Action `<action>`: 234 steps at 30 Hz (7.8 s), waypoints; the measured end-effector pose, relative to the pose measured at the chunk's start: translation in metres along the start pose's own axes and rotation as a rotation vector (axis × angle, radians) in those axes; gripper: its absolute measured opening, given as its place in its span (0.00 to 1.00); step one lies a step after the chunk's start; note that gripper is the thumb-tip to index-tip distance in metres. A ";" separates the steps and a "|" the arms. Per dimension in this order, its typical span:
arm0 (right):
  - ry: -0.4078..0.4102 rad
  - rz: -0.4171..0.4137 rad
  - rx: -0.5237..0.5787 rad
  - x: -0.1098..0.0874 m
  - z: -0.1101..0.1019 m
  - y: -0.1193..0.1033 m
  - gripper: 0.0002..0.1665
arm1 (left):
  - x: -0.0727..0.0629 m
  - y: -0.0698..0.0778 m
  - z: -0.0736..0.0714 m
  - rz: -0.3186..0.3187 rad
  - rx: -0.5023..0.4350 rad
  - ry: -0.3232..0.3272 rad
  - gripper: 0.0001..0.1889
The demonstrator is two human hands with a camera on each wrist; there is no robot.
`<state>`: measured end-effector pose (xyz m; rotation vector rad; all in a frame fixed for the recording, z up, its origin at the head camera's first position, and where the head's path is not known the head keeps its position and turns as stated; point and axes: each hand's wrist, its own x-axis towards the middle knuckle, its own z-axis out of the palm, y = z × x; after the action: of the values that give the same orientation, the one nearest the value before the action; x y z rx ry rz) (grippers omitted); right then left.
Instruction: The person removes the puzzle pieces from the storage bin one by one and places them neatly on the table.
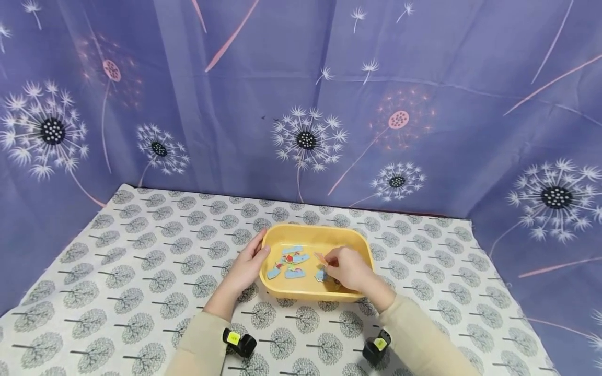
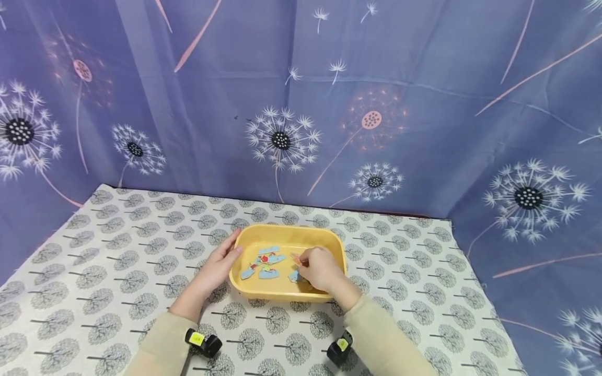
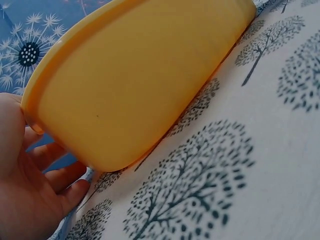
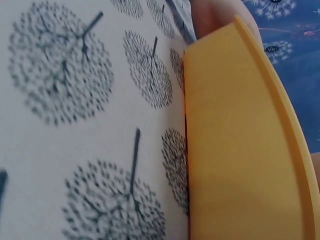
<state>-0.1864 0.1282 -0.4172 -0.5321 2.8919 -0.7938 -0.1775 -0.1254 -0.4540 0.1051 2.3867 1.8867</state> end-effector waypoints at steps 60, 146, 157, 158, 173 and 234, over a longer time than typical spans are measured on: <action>0.358 -0.065 0.061 -0.037 -0.048 0.100 0.16 | 0.018 -0.005 -0.007 -0.092 -0.041 0.027 0.27; 0.232 -0.197 0.029 -0.023 -0.056 0.042 0.19 | -0.004 -0.001 0.008 -0.119 -0.028 -0.007 0.28; 0.132 -0.242 -0.021 -0.012 -0.034 0.024 0.21 | -0.006 -0.001 0.008 -0.116 -0.024 -0.009 0.28; 0.123 -0.242 -0.023 -0.011 -0.033 0.022 0.21 | -0.006 -0.001 0.008 -0.113 -0.024 -0.009 0.28; 0.024 -0.122 -0.090 0.005 -0.005 0.010 0.14 | -0.005 -0.003 0.008 -0.096 -0.016 0.001 0.28; 0.008 0.059 0.552 -0.006 -0.025 0.016 0.14 | -0.005 -0.004 0.008 -0.114 -0.016 -0.007 0.28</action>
<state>-0.1899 0.1552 -0.4039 -0.3735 2.5055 -1.5040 -0.1717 -0.1189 -0.4593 -0.0251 2.3198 1.8512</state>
